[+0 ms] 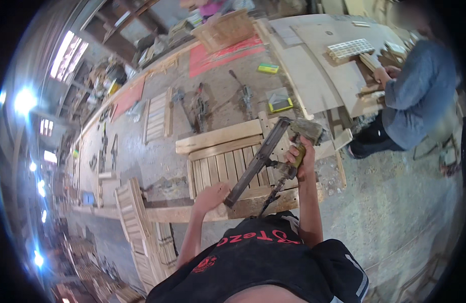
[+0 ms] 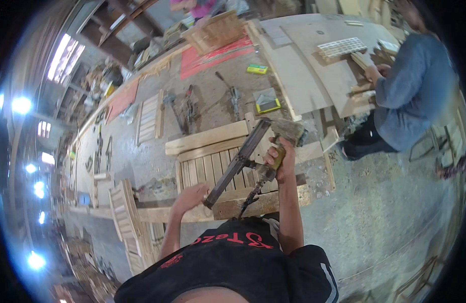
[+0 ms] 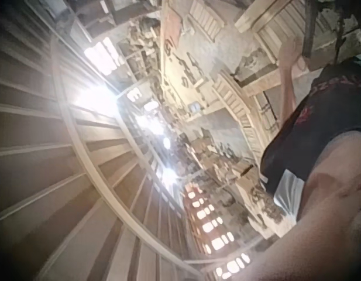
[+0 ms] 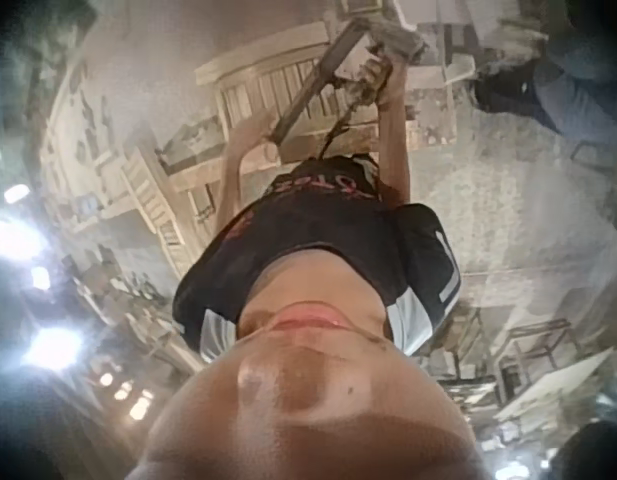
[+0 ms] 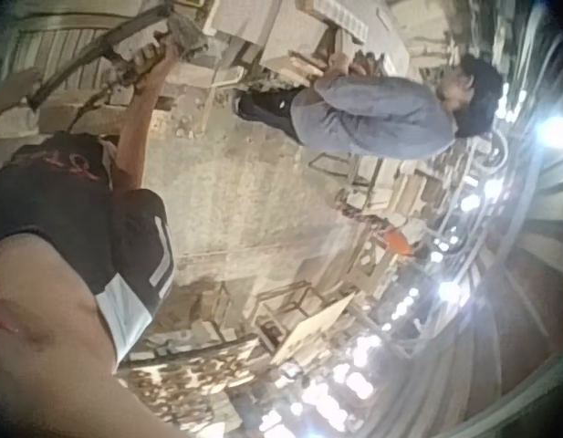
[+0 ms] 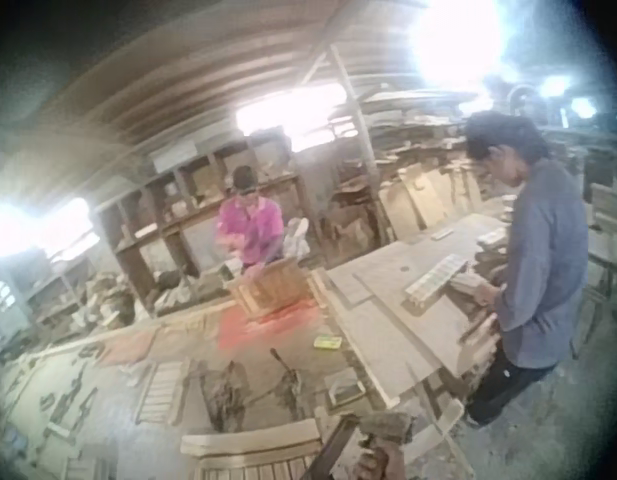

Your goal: Assembling wooden slats into a frame using a pneumatic nail gun and a hammer in a furniture factory.

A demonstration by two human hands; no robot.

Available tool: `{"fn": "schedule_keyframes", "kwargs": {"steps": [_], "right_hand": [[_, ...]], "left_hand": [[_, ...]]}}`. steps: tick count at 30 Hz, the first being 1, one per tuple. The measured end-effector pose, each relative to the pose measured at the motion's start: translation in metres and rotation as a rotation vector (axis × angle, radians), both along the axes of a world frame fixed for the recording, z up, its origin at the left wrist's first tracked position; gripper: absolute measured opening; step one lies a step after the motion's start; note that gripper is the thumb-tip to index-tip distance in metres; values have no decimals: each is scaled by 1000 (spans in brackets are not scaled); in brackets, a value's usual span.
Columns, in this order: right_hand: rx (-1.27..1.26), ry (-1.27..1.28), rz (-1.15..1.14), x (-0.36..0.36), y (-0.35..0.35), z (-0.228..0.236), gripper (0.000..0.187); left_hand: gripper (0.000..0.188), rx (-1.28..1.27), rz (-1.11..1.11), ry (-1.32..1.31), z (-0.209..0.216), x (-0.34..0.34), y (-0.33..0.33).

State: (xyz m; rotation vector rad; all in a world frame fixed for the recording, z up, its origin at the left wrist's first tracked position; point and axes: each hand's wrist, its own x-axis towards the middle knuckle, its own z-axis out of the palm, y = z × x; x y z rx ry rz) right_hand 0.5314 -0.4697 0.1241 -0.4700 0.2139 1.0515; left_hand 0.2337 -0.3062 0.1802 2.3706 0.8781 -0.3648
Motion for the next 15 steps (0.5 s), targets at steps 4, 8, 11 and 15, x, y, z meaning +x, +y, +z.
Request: {"fn": "schedule_keyframes", "kwargs": {"steps": [4, 8, 11, 15], "right_hand": [[-70, -109, 72, 0, 25, -30, 41], [-101, -94, 210, -18, 39, -45, 42], [-179, -161, 274, -14, 36, -75, 42], [-113, -116, 346, -9, 22, -127, 45]], "left_hand": [[53, -508, 764, -619, -76, 4, -49], [56, -1293, 1608, -970, -151, 42, -43], [69, -1832, 1519, -782, -158, 69, -37], [84, -2071, 1182, -849, -167, 111, -23]]}}
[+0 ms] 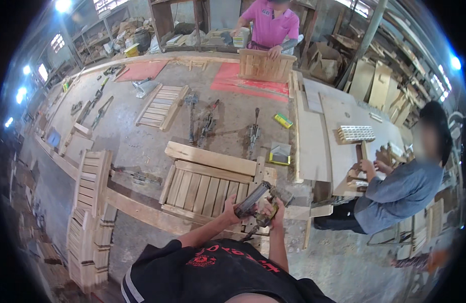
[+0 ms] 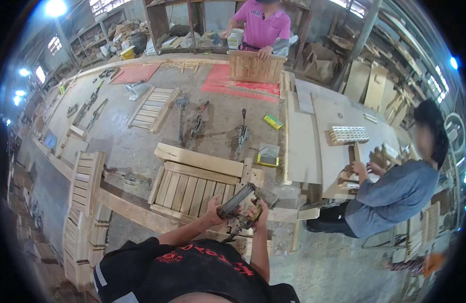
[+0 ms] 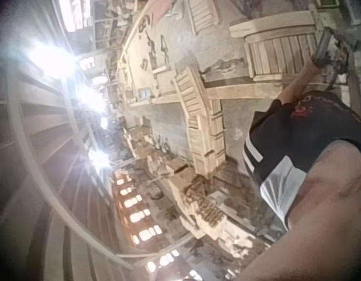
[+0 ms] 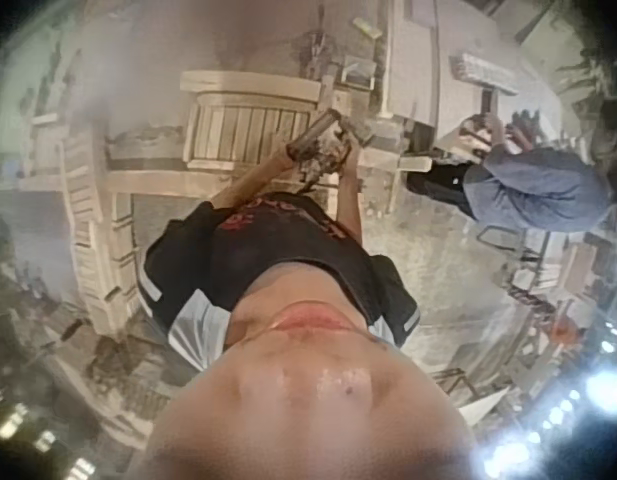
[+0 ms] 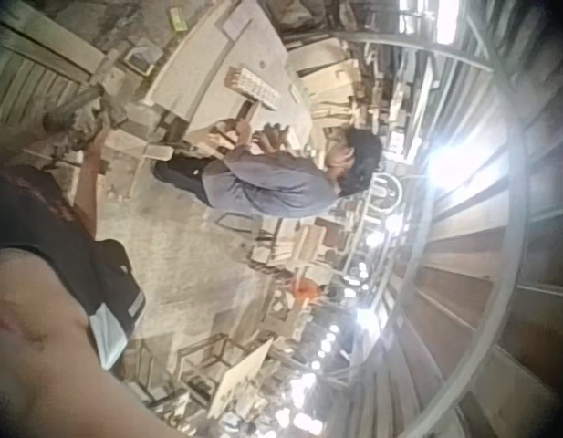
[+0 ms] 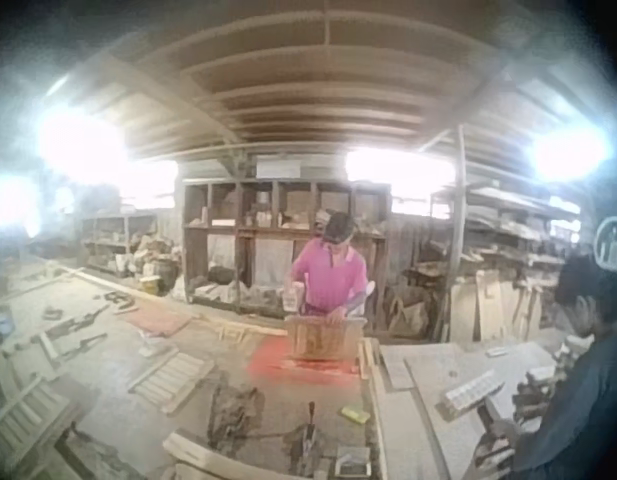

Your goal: Assembling wooden slats into a frame using a pneumatic nail gun and a hammer in a furniture factory.

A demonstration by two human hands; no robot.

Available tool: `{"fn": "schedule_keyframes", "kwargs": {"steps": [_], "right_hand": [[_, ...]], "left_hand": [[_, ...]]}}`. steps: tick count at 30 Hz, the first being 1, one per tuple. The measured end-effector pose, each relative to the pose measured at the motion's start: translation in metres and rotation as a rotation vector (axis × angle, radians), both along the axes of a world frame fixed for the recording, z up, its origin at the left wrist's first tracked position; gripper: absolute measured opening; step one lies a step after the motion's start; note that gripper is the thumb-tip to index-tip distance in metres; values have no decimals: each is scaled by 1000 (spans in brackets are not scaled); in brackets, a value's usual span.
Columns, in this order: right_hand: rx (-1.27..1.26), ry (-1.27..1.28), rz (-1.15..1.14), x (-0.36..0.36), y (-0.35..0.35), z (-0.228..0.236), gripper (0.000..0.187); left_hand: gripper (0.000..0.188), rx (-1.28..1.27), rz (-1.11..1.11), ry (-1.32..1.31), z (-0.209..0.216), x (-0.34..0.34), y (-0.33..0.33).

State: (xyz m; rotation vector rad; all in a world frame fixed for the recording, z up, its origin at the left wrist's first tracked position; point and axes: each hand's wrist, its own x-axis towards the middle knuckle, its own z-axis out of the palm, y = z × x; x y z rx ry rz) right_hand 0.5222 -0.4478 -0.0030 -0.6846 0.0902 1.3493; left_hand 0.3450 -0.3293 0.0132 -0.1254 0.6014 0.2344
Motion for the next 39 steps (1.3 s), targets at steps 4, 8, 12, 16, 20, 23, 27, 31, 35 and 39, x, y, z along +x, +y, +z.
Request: {"fn": "schedule_keyframes", "kwargs": {"steps": [4, 8, 12, 16, 20, 23, 27, 31, 35, 39], "right_hand": [[-9, 266, -60, 14, -10, -46, 42], [-564, -457, 54, 5, -25, -50, 44], [-860, -1584, 220, -22, -30, 10, 46], [-744, -1252, 325, -44, -25, -45, 54], [-583, -604, 228, -68, -21, 39, 46], [-493, -636, 249, -69, -29, 31, 49], [-565, -618, 266, -64, -28, 28, 21], [-583, -639, 255, -68, -24, 31, 13], [-587, -673, 325, -70, -23, 35, 10], [-599, -691, 351, -76, -20, 36, 9]], "left_hand": [[82, 93, -86, 94, -19, 21, 5], [76, 256, -77, 140, -26, 21, -6], [62, 347, 150, 276, -34, 39, -28], [58, 777, 1, 890, 0, 55, -43], [57, 990, -30, 849, 3, 56, -43], [55, 990, 74, 696, -10, 50, -53], [59, 907, -34, 769, 13, 49, -55], [72, 947, -182, 925, 7, 50, -47], [76, 849, -198, 995, -6, 58, -43], [71, 735, -99, 987, -45, 58, -42]]}}
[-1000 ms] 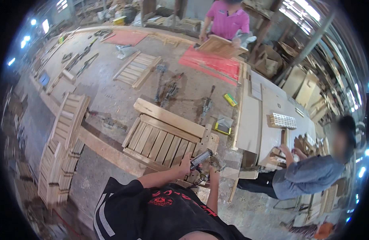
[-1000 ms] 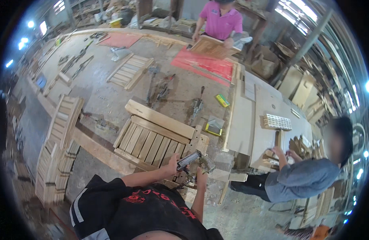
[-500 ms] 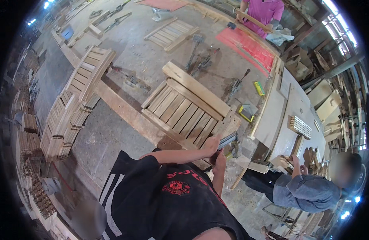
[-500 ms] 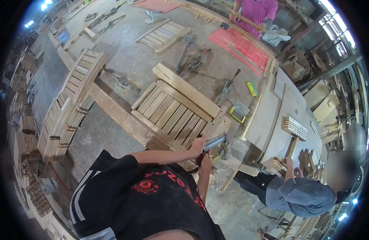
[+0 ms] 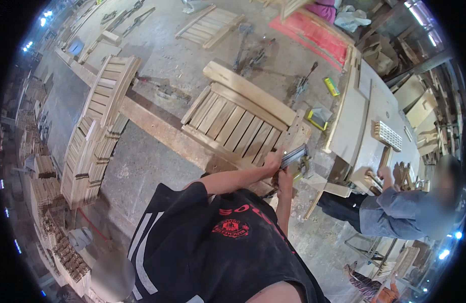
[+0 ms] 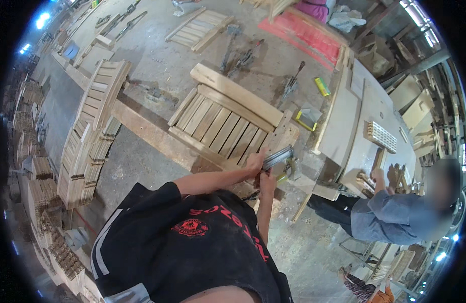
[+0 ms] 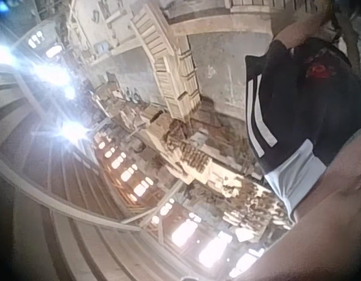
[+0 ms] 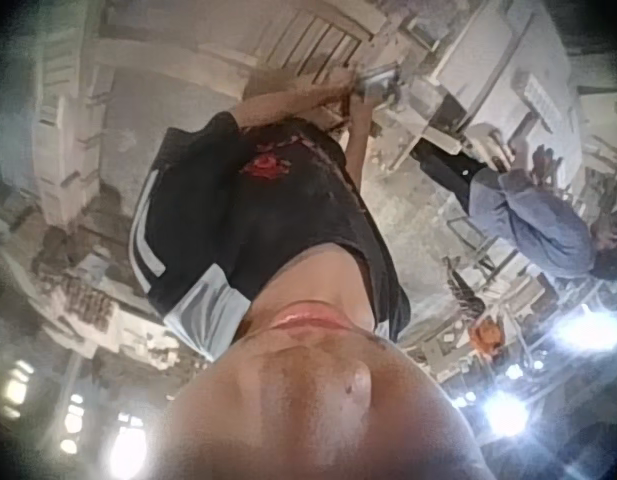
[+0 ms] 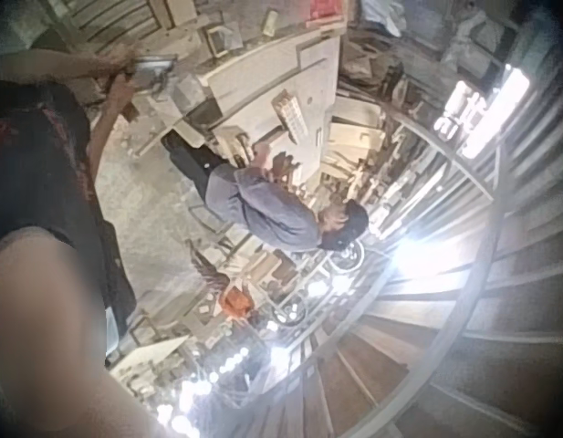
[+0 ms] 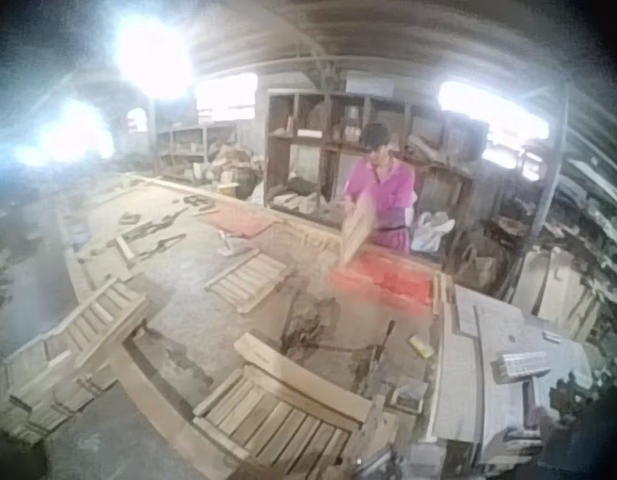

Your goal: Assembling wooden slats into a frame using a pneumatic nail gun and a hammer in a furniture factory.

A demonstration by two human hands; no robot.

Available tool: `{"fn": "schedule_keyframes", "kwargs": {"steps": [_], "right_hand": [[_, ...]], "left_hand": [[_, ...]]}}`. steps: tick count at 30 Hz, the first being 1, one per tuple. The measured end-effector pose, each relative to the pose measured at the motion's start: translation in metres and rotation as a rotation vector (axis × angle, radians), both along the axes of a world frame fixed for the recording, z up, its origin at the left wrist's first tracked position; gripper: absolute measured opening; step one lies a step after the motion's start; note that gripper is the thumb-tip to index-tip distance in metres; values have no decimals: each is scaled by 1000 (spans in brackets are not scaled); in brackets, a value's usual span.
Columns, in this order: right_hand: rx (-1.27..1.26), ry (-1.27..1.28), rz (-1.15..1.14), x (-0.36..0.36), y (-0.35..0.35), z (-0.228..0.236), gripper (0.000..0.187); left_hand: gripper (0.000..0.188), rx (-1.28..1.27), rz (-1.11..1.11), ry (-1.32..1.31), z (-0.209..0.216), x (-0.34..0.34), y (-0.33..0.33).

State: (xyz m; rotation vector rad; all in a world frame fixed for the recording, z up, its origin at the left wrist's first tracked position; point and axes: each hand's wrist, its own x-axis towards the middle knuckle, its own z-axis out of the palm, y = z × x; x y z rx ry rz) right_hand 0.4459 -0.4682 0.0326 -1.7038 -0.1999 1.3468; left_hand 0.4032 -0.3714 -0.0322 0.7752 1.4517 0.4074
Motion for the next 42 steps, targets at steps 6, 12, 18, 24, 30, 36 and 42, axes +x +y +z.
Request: {"fn": "schedule_keyframes", "kwargs": {"steps": [6, 12, 18, 24, 30, 36, 42], "right_hand": [[2, -15, -17, -3, -6, -19, 15], [-87, 93, 12, -1, -11, -17, 24], [-279, -21, 128, 0, -14, -25, 23], [-355, -552, 16, 37, -18, -35, 19], [-648, -862, 249, 111, -36, -106, 43], [-973, -1086, -19, 6, 54, -63, 55], [-202, -1253, 352, -88, 192, -36, 58]], "left_hand": [[59, 8, 153, -134, 9, -10, -10], [49, -282, 109, -533, -2, -32, -13], [40, -21, -329, -212, 5, -94, -4], [20, 394, -554, -168, 25, -242, 99], [29, 705, -526, 519, 9, -377, 229], [45, 739, -811, 913, -9, -398, 243], [28, 845, -791, 979, -36, -393, 233]]}}
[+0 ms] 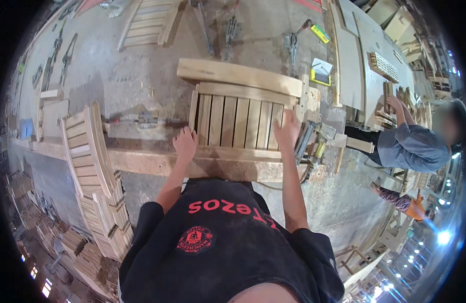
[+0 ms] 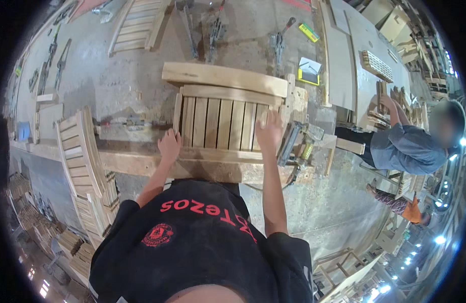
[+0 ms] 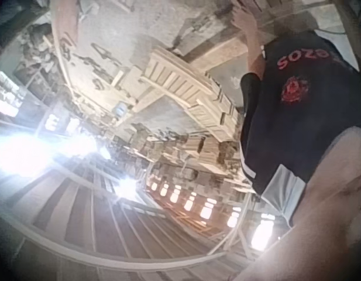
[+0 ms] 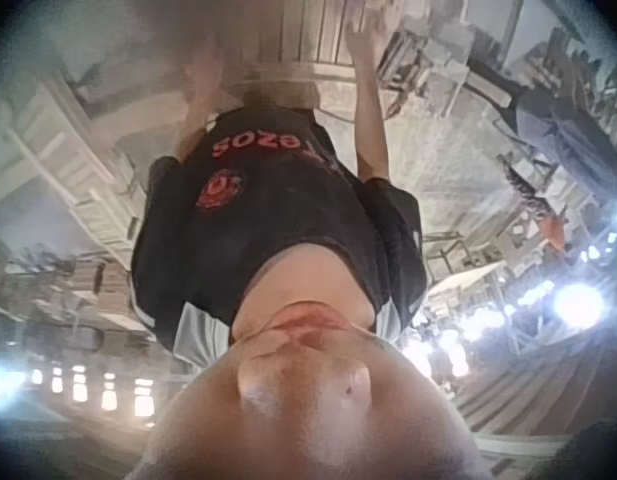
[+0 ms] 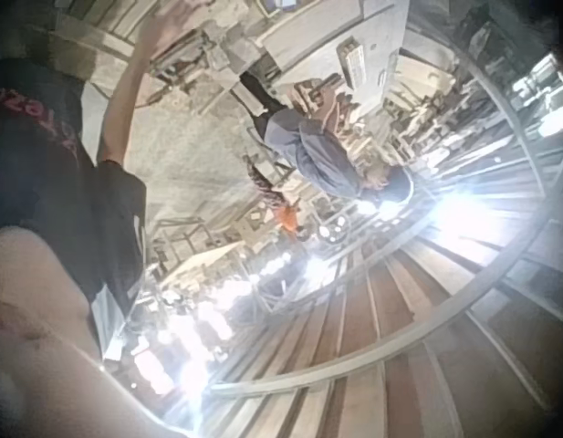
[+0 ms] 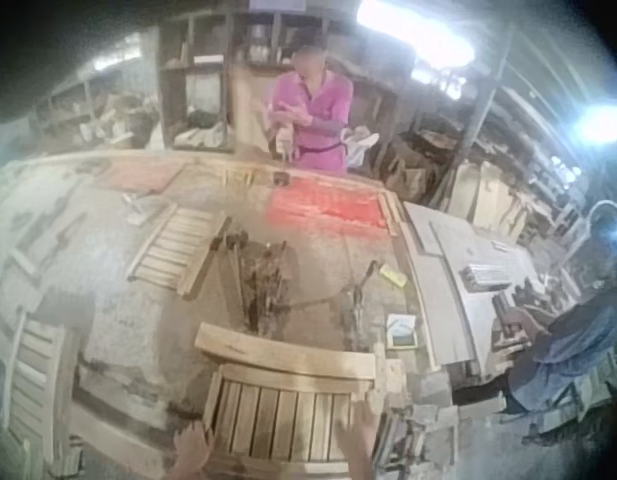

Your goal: Assembling wooden slats into a frame using a pneumatic nail gun and a hammer in a furniture factory.

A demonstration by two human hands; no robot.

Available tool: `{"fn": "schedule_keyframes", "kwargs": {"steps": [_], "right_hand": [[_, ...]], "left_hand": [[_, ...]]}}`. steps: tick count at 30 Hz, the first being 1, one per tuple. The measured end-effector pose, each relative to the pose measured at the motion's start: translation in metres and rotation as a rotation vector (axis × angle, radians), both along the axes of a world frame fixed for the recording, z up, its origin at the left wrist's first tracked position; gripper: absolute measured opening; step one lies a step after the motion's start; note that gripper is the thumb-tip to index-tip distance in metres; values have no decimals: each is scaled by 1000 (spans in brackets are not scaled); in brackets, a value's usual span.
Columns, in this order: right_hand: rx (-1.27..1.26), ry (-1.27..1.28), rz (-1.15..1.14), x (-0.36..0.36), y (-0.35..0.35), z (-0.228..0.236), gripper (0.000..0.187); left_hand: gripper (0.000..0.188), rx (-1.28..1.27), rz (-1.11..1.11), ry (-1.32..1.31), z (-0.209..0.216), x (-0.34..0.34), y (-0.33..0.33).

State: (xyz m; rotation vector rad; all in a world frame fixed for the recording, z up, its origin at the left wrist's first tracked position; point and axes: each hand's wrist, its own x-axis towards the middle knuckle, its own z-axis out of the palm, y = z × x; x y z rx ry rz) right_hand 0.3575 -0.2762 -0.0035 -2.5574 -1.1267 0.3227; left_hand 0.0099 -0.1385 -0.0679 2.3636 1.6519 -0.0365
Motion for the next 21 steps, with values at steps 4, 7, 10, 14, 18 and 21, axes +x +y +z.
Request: {"fn": "schedule_keyframes", "kwargs": {"steps": [4, 7, 10, 14, 18, 21], "right_hand": [[-54, -93, 93, 4, 81, -45, 70], [-193, 24, 29, 25, 104, -60, 83], [-44, 56, 54, 20, 101, -54, 83], [90, 158, 22, -13, 60, -36, 71], [93, 114, 46, -36, -14, -28, 60], [96, 170, 23, -46, -39, -11, 50]], "left_hand": [[28, 21, 16, 48, 14, -2, 4], [34, 92, 106, -46, 55, 22, -2], [49, 51, -64, -245, 55, 33, -16], [65, 169, 48, -223, 18, 67, -49], [77, 19, 363, -203, 18, 100, -32], [74, -245, 434, -299, 49, 79, -4]]}}
